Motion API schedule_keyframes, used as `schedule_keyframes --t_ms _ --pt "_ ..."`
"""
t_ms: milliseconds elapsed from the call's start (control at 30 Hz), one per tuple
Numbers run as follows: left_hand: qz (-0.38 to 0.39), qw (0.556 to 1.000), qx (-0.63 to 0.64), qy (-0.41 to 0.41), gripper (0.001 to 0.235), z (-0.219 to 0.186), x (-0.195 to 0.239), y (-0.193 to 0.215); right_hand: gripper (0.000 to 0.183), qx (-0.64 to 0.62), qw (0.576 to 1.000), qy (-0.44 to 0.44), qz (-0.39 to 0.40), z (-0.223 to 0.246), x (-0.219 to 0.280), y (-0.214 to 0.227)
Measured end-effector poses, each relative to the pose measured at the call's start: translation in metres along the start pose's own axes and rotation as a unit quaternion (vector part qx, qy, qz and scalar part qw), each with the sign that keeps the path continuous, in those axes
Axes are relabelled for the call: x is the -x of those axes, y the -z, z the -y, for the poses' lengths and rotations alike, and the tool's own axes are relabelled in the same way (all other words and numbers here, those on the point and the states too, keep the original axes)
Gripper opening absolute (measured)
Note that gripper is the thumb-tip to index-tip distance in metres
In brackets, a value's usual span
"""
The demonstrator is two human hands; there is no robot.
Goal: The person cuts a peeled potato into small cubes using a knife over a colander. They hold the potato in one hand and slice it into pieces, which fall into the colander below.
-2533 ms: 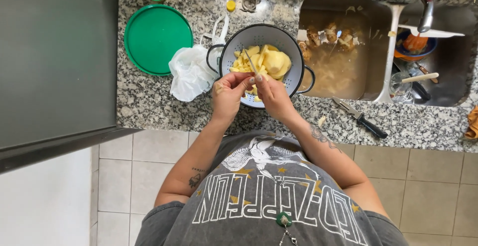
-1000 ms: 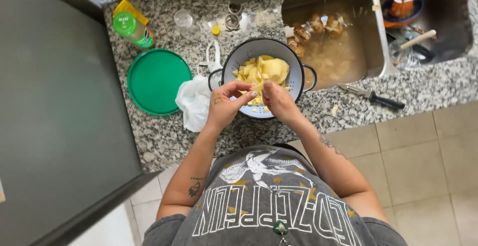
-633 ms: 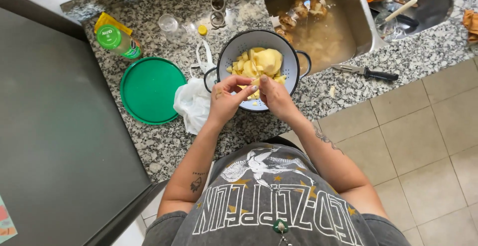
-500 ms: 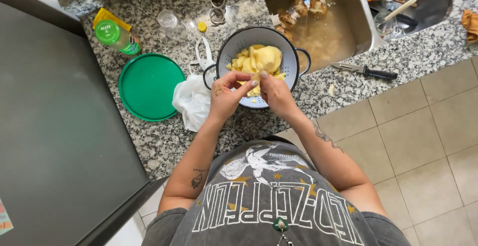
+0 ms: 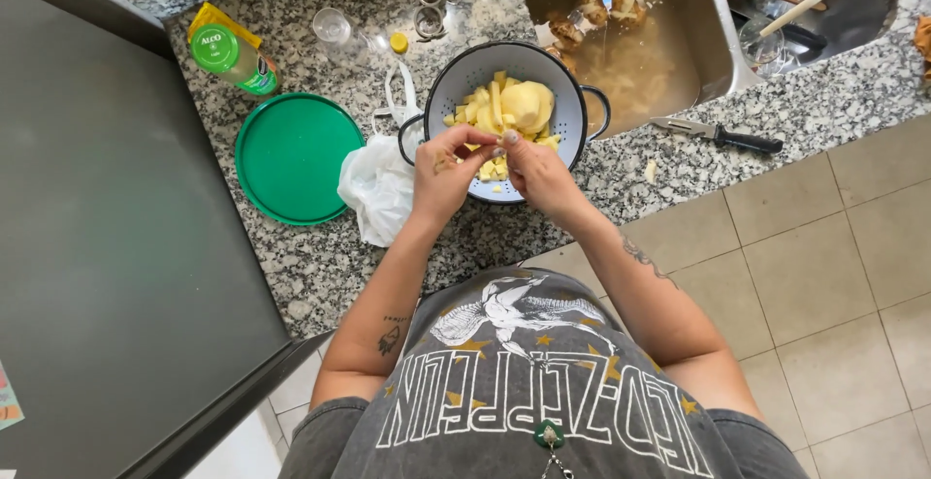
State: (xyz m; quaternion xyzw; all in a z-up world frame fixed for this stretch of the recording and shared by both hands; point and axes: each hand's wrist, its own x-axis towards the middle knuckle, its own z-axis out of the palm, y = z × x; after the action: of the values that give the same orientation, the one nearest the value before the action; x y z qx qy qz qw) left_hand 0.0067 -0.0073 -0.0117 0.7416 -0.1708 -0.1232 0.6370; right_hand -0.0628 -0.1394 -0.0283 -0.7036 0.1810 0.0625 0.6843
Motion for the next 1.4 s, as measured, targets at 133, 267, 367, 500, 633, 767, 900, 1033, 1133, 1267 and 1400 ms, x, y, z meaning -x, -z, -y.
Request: schedule_keyframes --t_ms 133,267,367,500,633,767,900,1033,1133,1267,1400 --pt "0.042 0.916 -0.382 -0.114 0.026 0.036 -0.026 0.013 0.055 -0.057 0.995 -0.078 0.007 0.008 0.009 0.02" --pt "0.027 0.812 -0.524 -0.256 0.009 0.068 -0.058 -0.01 0.063 -0.065 0.992 -0.105 -0.029 0.022 0.022 0.03" --pt "0.054 0.751 -0.571 -0.326 0.014 0.085 -0.083 -0.02 0.063 -0.067 0.991 -0.098 -0.061 0.029 0.027 0.04" --pt "0.101 0.724 -0.568 -0.378 0.012 0.068 -0.087 -0.007 0.063 -0.106 0.983 -0.107 -0.103 0.031 0.033 0.048" --pt "0.131 0.829 -0.47 -0.272 0.015 0.053 -0.069 0.007 0.058 -0.098 0.981 -0.085 -0.142 -0.007 0.021 0.049" --pt "0.157 0.941 -0.275 -0.122 0.013 0.015 -0.036 0.013 0.045 0.076 0.985 0.033 -0.149 -0.018 0.012 0.041" --pt "0.149 0.962 -0.212 -0.085 0.013 0.006 -0.021 0.021 0.043 0.2 0.962 0.114 -0.147 -0.013 0.008 0.028" --pt "0.134 0.961 -0.218 -0.11 0.013 -0.003 -0.017 0.022 0.045 0.213 0.953 0.157 -0.151 0.001 0.005 0.021" --pt "0.133 0.956 -0.231 -0.124 0.014 -0.016 -0.022 0.015 0.044 0.206 0.951 0.169 -0.158 0.015 0.005 0.022" --pt "0.126 0.942 -0.248 -0.187 0.013 -0.007 -0.054 -0.021 0.046 0.184 0.94 0.206 -0.201 0.014 -0.013 0.047" --pt "0.097 0.923 -0.308 -0.208 0.005 -0.047 -0.099 -0.068 0.041 -0.113 0.972 -0.041 -0.204 0.093 -0.02 0.081"
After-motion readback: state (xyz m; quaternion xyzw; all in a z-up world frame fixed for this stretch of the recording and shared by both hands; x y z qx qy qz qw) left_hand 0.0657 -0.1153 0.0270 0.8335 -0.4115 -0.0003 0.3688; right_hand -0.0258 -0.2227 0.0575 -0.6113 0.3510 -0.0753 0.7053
